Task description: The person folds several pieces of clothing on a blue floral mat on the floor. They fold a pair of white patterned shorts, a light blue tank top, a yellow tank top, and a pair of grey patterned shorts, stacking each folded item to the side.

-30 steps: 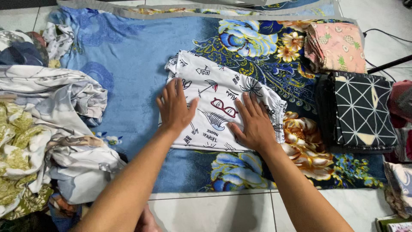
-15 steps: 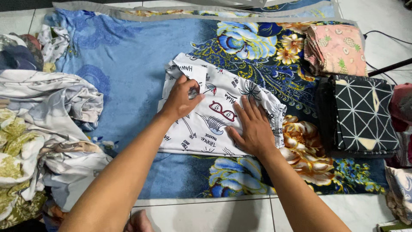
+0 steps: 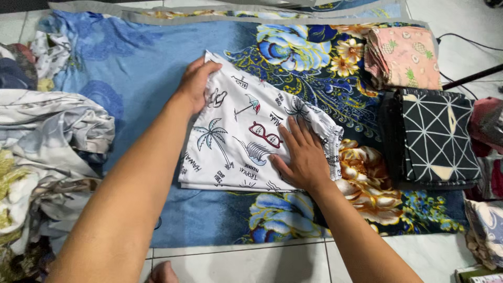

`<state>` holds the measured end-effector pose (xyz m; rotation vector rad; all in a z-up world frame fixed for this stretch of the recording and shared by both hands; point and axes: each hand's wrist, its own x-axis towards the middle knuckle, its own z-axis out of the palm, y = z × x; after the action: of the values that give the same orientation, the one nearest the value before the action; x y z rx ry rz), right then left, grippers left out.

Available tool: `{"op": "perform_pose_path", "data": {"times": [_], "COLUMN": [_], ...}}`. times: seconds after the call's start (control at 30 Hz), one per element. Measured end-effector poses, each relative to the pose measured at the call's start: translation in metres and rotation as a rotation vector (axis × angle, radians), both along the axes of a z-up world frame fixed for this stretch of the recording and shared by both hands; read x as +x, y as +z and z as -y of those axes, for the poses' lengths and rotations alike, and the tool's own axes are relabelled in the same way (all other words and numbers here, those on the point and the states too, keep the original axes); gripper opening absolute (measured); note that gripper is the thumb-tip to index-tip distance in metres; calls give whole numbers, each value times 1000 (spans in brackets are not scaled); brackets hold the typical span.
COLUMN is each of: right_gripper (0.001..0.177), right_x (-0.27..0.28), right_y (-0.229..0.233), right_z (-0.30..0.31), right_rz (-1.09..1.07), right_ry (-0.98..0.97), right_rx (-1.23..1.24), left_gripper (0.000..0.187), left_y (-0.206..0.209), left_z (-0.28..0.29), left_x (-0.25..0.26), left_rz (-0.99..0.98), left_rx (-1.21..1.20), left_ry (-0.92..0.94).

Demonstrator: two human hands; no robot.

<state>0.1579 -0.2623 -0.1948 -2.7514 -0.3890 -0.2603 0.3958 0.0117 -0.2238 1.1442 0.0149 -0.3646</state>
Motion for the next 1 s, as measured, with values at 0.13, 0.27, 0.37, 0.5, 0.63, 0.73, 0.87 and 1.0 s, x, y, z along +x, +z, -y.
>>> {"op": "perform_pose_path", "data": {"times": [0.13,0.27,0.37,0.5,0.63,0.73,0.87,1.0], "right_gripper": [73,73,73,74,72,73,74,77], "right_x": [1,1,1,1,1,1,1,4], "right_y": [1,2,1,-1,0,0,-3,-6], "right_z": [-1,-1,0,0,1,-1,0,4], "right_rz": [-16,-15,-9,-2,0,2,-23,-29], "right_ry": [-13,-8,-8,-1,-5,-2,-11,9], "right_rx": [-19,-17,-12,8,-5,-8,-22,-9], "left_gripper": [20,41,69,55,54,56,62,62], "left_y": [-5,-2,7,14,17,22,26,20], "left_z": [-6,-9,-20,-47,-73,-88,-95,-102], "left_x": [2,-10,-27,-65,-98,-124,-159,-176], "left_rz": [154,228,100,-3,-25,-82,-224,-122], "left_rx": [350,839,997,959,902,744,928,1053], "left_ry": [92,359,95,-356,-633,-534,-477,-629]}}
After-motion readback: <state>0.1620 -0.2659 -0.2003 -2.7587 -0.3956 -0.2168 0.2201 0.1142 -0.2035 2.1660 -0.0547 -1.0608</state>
